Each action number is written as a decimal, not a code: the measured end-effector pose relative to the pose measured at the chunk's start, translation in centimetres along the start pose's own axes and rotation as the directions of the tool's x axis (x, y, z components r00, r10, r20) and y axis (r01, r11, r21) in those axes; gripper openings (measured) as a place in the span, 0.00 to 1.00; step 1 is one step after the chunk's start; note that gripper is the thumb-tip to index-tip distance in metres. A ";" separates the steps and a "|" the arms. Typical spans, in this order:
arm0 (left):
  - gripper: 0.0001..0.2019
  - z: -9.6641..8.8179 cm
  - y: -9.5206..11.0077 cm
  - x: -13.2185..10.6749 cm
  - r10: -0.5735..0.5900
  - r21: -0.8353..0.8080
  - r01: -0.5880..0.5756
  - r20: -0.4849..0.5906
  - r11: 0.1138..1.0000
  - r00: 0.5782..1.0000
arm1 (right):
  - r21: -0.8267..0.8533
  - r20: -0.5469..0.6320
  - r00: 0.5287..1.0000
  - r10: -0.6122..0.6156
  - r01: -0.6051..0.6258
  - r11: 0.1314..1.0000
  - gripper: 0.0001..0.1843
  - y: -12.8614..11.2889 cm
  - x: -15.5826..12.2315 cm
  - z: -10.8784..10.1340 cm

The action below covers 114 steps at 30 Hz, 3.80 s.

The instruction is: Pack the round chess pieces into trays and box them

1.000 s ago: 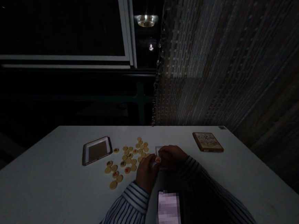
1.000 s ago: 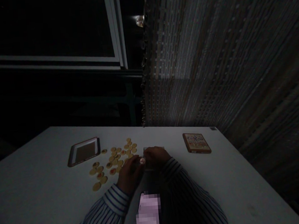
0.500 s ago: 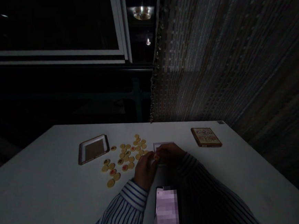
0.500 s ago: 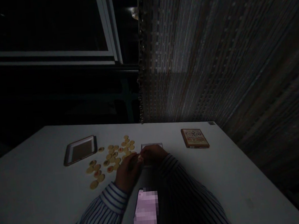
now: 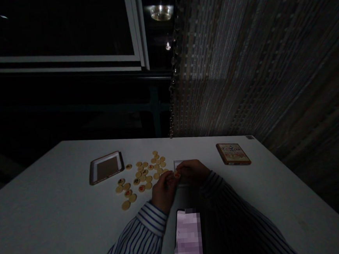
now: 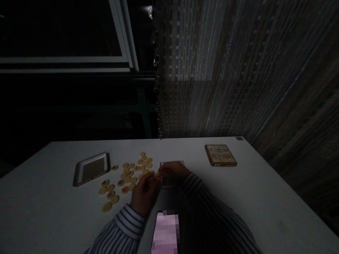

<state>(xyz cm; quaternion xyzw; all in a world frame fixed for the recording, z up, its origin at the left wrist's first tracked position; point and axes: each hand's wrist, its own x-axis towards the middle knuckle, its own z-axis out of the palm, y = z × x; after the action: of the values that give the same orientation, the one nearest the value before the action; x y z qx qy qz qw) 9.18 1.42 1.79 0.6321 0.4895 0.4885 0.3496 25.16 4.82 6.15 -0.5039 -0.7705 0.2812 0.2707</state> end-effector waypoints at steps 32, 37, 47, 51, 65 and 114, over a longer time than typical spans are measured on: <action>0.12 -0.2 1.0 0.2 -0.030 -0.099 0.030 0.002 0.995 1.000 | -0.012 0.098 0.995 -0.022 0.023 1.000 0.08 -0.2 -0.3 -0.6; 0.12 -0.1 0.7 0.1 -0.046 -0.113 0.047 0.003 0.992 0.999 | -0.009 0.110 0.993 -0.047 0.048 0.999 0.07 -0.5 -0.5 -0.8; 0.13 -0.1 1.0 0.1 -0.085 -0.113 0.084 -0.007 0.990 0.996 | -0.067 0.095 0.994 -0.059 0.066 0.996 0.10 0.1 -0.2 -0.6; 0.12 -0.1 0.8 0.1 -0.075 -0.128 0.073 -0.007 0.989 0.997 | -0.115 0.132 0.987 -0.093 0.109 0.987 0.11 -0.5 -0.4 -1.0; 0.11 -0.1 0.4 0.3 -0.097 -0.170 0.086 -0.056 0.982 0.994 | -0.466 0.220 0.964 -0.148 0.237 0.853 0.12 -3.4 -0.6 -1.0; 0.09 -0.3 -2.0 0.0 0.376 0.518 -0.488 0.312 0.703 0.873 | -0.696 0.329 0.918 0.219 0.079 0.714 0.16 0.1 -0.5 -1.0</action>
<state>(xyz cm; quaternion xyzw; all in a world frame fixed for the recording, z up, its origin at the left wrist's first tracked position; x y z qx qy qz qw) 8.32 1.97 0.08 0.8470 0.4180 0.3233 0.0581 26.08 4.52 6.70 -0.5317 -0.8367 0.0748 -0.1083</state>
